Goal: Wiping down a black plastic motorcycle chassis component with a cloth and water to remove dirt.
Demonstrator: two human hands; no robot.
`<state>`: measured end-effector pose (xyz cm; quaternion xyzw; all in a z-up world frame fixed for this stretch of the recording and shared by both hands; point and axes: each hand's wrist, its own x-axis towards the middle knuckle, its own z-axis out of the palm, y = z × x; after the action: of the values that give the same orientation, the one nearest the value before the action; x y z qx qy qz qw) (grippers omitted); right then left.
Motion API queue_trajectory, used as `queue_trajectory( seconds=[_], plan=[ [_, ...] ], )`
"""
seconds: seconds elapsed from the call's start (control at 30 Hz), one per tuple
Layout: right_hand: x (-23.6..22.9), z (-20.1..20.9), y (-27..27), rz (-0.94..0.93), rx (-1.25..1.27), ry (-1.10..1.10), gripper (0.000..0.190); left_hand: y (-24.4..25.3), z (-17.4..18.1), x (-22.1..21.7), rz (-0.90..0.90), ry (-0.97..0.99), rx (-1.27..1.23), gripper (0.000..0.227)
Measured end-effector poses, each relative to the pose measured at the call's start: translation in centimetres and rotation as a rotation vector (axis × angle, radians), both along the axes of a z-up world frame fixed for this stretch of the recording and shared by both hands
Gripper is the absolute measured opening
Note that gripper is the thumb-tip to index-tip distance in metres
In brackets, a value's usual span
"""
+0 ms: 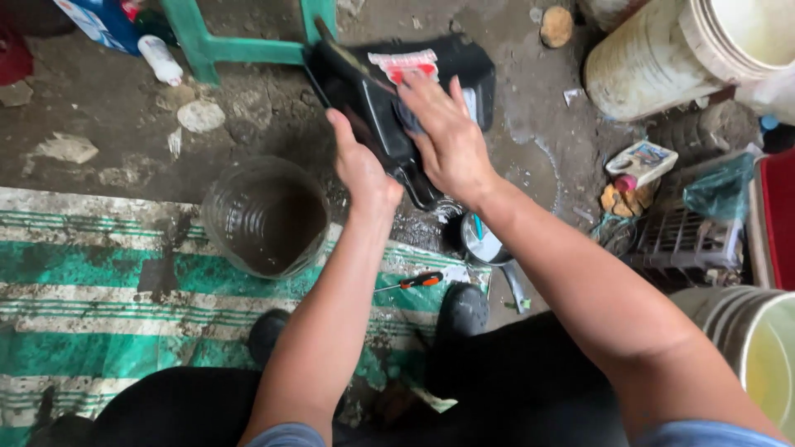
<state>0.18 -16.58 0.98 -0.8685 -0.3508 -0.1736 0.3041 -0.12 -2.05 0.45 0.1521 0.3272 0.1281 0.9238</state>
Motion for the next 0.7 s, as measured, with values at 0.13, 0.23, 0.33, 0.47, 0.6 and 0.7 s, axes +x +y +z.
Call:
queue_trajectory(
  seconds=[0.13,0.23,0.33,0.47,0.6,0.7],
  plan=[
    [-1.5,-2.7,-1.4,0.120,0.028,0.067,0.058,0.5,0.3,0.2,0.013,0.101,0.022,0.079],
    [-1.9,-1.9,-2.1,0.171,0.097,0.114,0.049,0.7,0.2,1.0,0.038,0.128,0.075,0.079],
    [-2.2,-0.5,-4.2,0.165,0.030,0.261,0.051,1.4,-1.4,1.7,0.057,0.070,0.027,0.078],
    [-2.6,-3.3,-8.6,-0.022,-0.298,0.570,0.024,2.3,-3.3,1.9,0.099,-0.031,0.013,0.072],
    [-6.6,-20.2,-22.3,-0.320,-0.410,0.874,0.023,2.1,-2.1,1.4,0.077,0.018,0.043,0.079],
    [-7.3,-38.3,-27.5,0.074,-0.512,-0.193,0.033,2.0,-3.3,1.6,0.043,0.067,0.026,0.082]
  ],
)
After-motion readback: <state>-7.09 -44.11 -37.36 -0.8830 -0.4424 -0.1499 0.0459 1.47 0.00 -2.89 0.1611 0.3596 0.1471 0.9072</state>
